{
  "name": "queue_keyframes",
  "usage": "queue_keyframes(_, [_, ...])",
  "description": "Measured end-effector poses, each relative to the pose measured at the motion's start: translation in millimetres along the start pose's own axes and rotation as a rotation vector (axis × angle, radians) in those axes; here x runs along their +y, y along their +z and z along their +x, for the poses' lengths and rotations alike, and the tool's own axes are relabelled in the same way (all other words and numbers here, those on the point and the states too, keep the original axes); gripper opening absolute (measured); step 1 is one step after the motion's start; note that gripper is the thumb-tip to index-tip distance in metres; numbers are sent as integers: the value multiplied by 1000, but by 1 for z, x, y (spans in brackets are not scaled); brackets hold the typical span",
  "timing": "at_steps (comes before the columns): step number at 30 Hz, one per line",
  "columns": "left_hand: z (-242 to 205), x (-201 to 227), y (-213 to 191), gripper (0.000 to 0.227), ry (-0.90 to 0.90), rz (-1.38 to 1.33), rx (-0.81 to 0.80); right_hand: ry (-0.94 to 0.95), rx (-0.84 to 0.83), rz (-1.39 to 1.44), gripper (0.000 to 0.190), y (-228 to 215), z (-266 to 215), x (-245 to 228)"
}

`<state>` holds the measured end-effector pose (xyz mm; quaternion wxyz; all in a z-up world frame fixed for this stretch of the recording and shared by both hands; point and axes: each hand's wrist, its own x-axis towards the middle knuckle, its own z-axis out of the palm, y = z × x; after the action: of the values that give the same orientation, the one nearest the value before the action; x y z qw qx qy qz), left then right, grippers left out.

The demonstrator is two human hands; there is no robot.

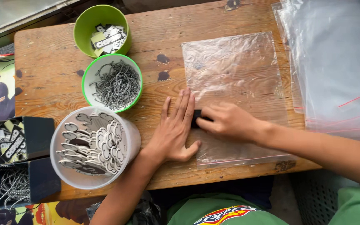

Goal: The person attaches a Mickey Mouse keychain to a blue bag's zipper pull using a small metal clasp. They then wipe a clear plastic bag with a black cloth and place it on the table.

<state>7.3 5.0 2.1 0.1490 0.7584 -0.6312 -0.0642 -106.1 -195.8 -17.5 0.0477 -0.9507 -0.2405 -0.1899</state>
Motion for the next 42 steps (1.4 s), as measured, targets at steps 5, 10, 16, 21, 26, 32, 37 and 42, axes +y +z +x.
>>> queue_keyframes(5, [-1,-3,4,119,16,38,-16,258,81,-148,11,13,13,108])
queue_keyframes(10, [-2,-3,3,115,19,39,-3,562,27,-439,20,37,-15,218])
queue_keyframes(16, [0,-3,4,114,14,47,-11,490,37,-255,16,-12,16,63])
queue_keyframes(21, [-1,-2,6,115,-2,90,-24,95,83,-24,13,21,14,28])
queue_keyframes(26, [-2,-1,3,114,0,85,16,289,114,-73,15,22,40,148])
queue_keyframes(32, [-3,-2,1,113,8,59,15,560,-17,-136,17,8,31,141])
queue_keyframes(37, [-1,-2,0,115,13,42,-20,148,101,-102,19,15,-11,45])
queue_keyframes(42, [-1,-2,-1,114,-3,40,-21,432,-8,-192,16,-11,-27,123])
